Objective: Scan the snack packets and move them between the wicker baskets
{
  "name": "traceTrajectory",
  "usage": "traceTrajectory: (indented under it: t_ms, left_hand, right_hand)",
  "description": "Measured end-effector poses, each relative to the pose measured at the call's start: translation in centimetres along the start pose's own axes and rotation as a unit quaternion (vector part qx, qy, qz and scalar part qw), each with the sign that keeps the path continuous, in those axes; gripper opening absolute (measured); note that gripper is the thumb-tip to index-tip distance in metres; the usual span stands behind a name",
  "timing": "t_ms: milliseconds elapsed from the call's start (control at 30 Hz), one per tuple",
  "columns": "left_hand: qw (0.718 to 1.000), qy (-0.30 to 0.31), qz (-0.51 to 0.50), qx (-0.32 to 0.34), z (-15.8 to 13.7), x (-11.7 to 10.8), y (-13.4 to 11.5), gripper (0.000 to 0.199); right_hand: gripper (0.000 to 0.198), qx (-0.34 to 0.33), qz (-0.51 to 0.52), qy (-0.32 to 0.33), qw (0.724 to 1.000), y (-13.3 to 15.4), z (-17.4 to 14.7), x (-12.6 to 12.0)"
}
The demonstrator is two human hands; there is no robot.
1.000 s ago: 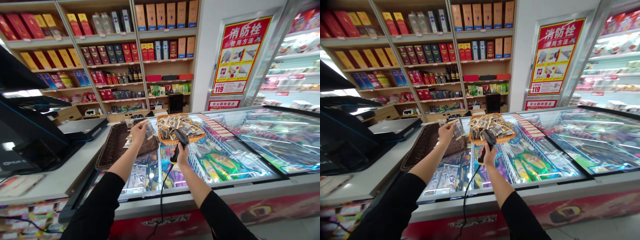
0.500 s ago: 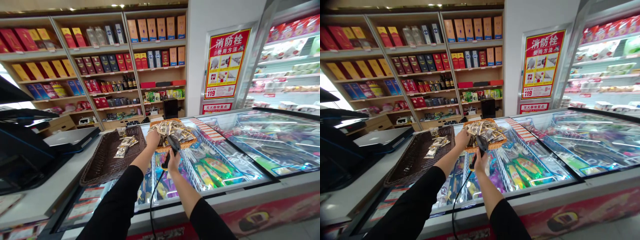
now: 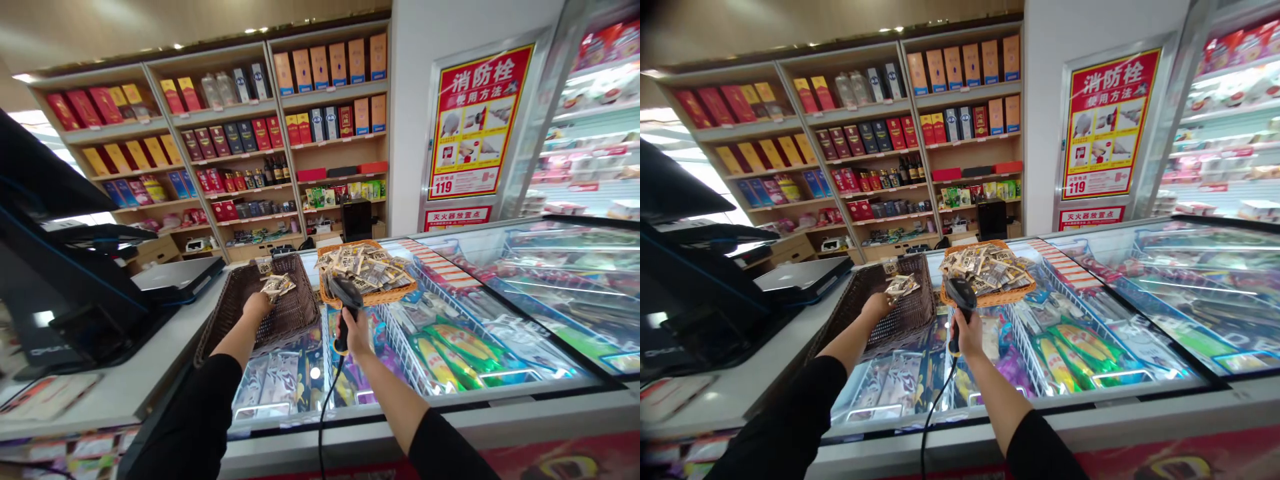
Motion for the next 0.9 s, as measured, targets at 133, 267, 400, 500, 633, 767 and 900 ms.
traceTrajectory:
  t_ms: [133,267,400,500,633,767,900]
  left_hand:
    - [1.0,0.0,0.009,0.0,-0.5,1.6,0.5,0.034]
    - [0.992,-0.067,-0.093,-0.052,-0.4,0.7,0.6,0.022]
    - [0.896,-0.181,-0.385,-0.123,-0.4,-0.3,0.2,0.02]
    - [0.798,-0.161,-0.57,-0.11,-1.2,-0.2,-1.9,0.031]
    - [0.764,-0.076,-0.637,-0.066,-2.6,0.2,-4.3,0.034]
    - [0.757,-0.047,-0.65,-0.055,-3.1,0.3,-4.5,0.024]
    - [0.756,-0.047,-0.652,-0.039,-3.1,0.2,-4.7,0.027]
  right_hand:
    - [0.04,0.02,0.0,-0.006,1.0,-0.2,0.3,-0.1]
    - [0.039,0.011,0.009,-0.003,1.0,0.2,0.3,-0.7]
    - [0.037,-0.012,-0.018,0.034,0.999,0.8,-0.2,-0.7]
    - [0.039,-0.035,-0.064,0.093,0.993,1.3,-0.7,-0.5]
    - [0.037,-0.045,-0.092,0.138,0.985,1.9,-1.2,-0.4]
    - [0.033,-0.041,-0.16,0.162,0.973,2.5,-1.7,-0.2]
    - [0.029,-0.045,-0.22,0.144,0.964,2.4,-1.8,0.1]
Point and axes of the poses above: each hand's wrist, its own z-axis towards the middle knuckle, its own x-axis out of the palm, y = z × x, the point moved 2 cm from there along z, towards the middle knuckle, and after that the axes turned 8 degrees about -y, right-handed, at the moved point
